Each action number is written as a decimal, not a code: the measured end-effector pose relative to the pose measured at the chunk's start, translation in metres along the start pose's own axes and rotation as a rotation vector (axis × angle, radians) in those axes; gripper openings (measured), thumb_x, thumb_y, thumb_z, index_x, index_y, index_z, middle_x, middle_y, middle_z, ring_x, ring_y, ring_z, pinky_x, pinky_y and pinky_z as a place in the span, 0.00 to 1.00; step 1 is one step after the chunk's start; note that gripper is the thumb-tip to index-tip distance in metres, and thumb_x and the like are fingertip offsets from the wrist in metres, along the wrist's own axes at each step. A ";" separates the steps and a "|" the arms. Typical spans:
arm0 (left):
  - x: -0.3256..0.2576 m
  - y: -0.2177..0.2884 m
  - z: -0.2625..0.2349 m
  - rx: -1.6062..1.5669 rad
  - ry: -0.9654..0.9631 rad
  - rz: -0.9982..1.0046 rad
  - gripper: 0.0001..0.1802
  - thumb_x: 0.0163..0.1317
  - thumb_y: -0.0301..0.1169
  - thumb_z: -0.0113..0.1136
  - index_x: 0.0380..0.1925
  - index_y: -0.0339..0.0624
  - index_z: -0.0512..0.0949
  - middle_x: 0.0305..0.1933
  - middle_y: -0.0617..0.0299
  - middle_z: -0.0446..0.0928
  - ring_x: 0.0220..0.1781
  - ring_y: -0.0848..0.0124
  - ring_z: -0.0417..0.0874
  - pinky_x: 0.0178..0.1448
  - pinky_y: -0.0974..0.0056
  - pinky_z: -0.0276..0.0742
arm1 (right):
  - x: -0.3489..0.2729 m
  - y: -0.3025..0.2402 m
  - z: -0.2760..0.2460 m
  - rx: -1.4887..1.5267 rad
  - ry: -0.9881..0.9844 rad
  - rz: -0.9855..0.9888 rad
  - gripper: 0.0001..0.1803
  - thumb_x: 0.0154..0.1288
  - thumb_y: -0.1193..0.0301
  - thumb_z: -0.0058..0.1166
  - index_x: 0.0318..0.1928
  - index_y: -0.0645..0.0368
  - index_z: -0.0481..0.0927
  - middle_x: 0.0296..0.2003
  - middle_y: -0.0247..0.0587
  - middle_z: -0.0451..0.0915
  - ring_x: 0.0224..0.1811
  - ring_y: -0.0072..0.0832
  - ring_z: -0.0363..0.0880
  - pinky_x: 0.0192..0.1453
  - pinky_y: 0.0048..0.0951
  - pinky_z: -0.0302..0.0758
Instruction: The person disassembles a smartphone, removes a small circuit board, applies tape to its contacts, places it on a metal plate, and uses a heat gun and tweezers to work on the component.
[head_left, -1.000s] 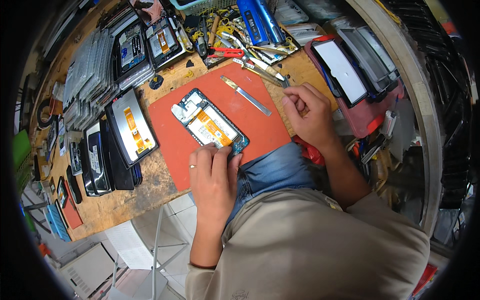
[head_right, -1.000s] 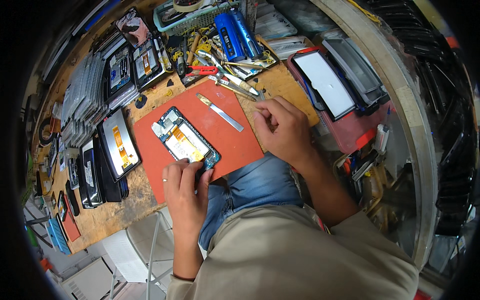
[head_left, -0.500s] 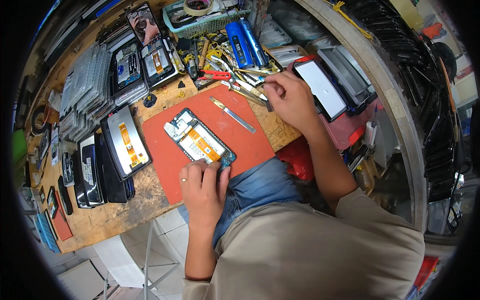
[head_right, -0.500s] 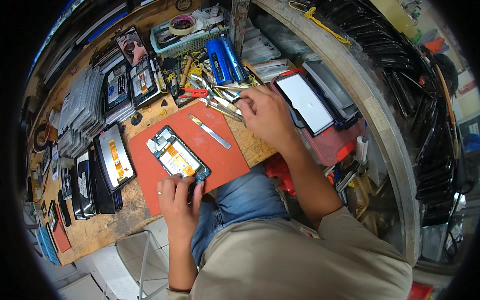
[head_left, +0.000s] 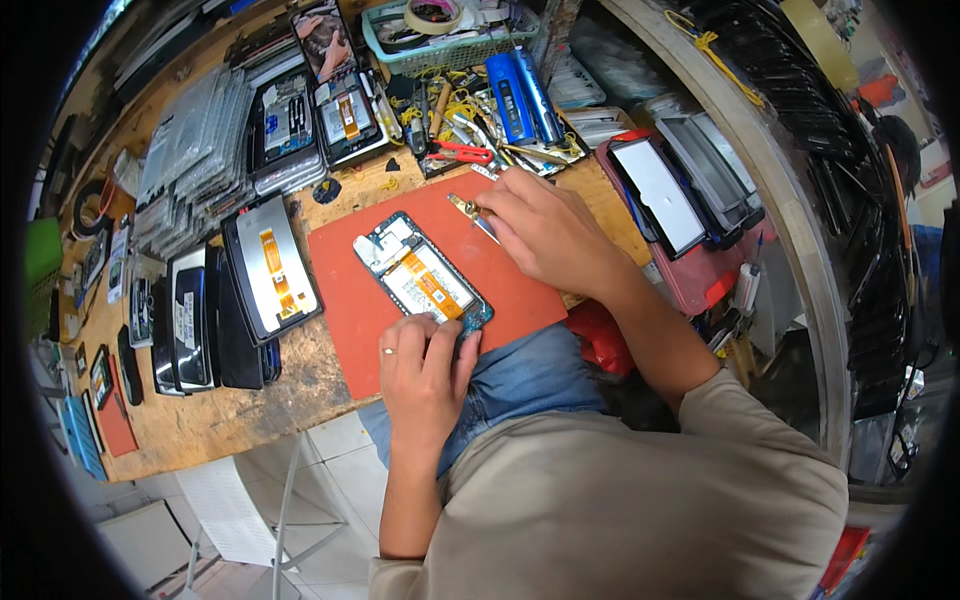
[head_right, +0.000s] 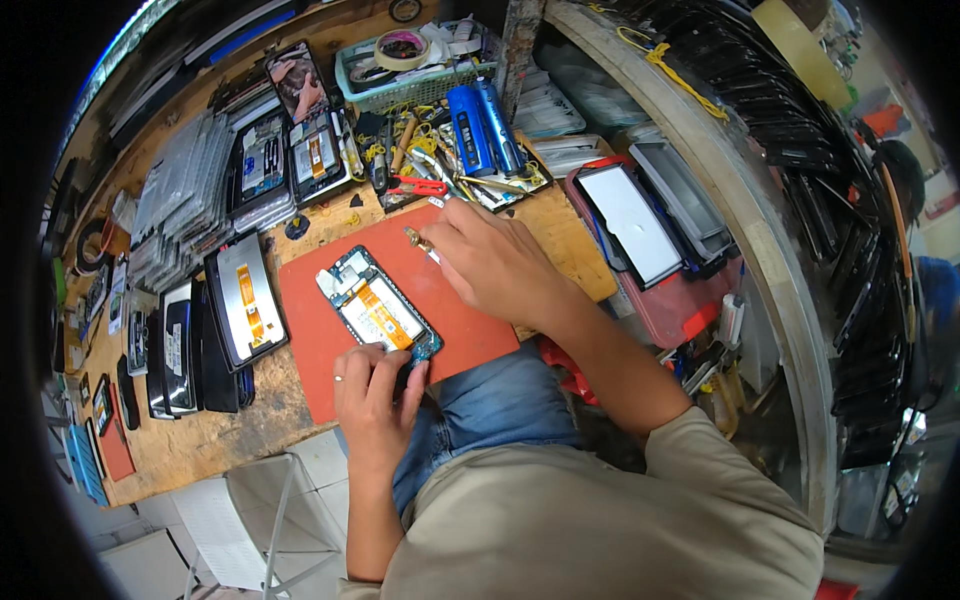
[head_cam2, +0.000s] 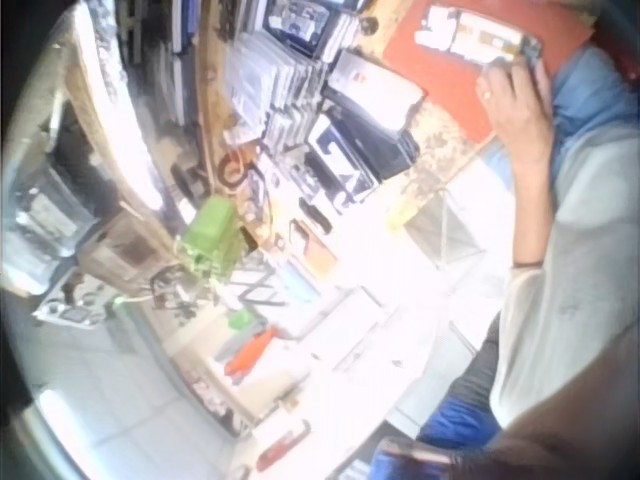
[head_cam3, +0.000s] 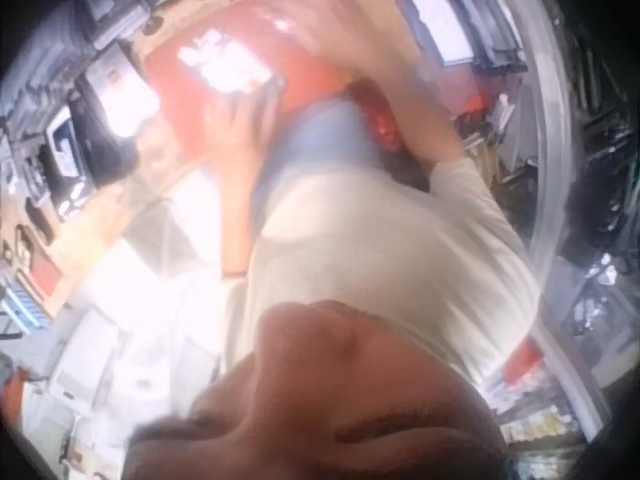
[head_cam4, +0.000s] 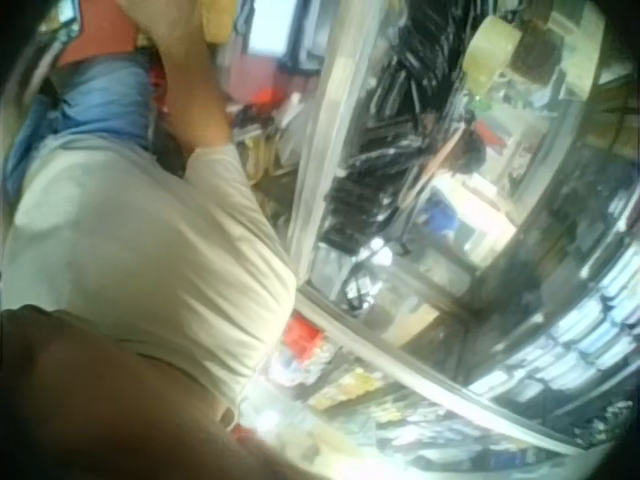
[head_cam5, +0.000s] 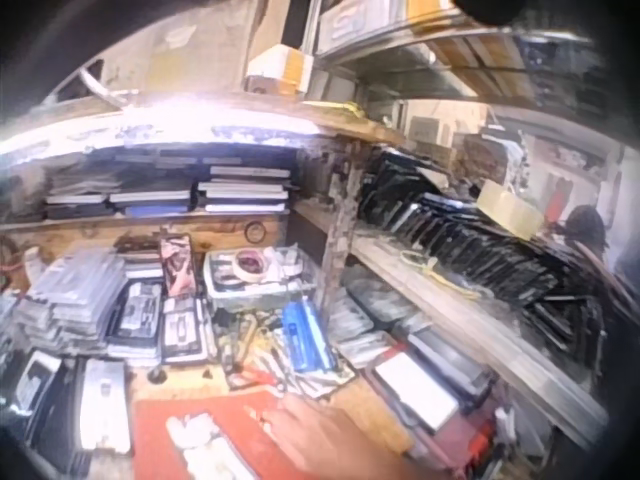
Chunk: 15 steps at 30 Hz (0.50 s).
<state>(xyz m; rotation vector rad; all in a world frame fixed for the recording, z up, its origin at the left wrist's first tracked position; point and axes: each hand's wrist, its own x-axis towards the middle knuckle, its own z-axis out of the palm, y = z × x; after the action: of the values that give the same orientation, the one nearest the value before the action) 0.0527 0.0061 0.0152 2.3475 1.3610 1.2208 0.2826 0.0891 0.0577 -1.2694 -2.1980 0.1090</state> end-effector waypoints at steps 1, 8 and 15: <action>-0.001 0.000 0.000 -0.004 -0.001 -0.010 0.15 0.54 0.27 0.80 0.39 0.39 0.84 0.38 0.55 0.77 0.47 0.54 0.80 0.49 0.52 0.77 | -0.004 -0.007 -0.003 0.040 0.005 -0.016 0.13 0.66 0.76 0.62 0.50 0.63 0.82 0.45 0.48 0.78 0.44 0.49 0.84 0.44 0.47 0.81; 0.004 0.002 -0.002 0.030 -0.030 0.019 0.13 0.55 0.29 0.78 0.40 0.42 0.85 0.39 0.58 0.76 0.46 0.57 0.79 0.49 0.53 0.75 | -0.020 -0.027 -0.017 0.131 0.127 -0.005 0.12 0.69 0.81 0.59 0.51 0.65 0.79 0.44 0.48 0.80 0.39 0.39 0.86 0.41 0.38 0.81; 0.001 0.000 -0.004 0.091 -0.089 0.082 0.16 0.55 0.29 0.74 0.45 0.51 0.88 0.40 0.63 0.75 0.47 0.61 0.79 0.51 0.55 0.74 | -0.042 -0.023 -0.020 0.407 0.131 0.329 0.10 0.75 0.73 0.61 0.51 0.64 0.80 0.36 0.48 0.84 0.34 0.47 0.85 0.39 0.41 0.80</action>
<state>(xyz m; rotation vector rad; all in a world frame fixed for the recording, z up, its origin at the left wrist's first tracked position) 0.0502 0.0062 0.0179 2.5109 1.3313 1.0826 0.2909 0.0382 0.0633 -1.3419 -1.7266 0.5565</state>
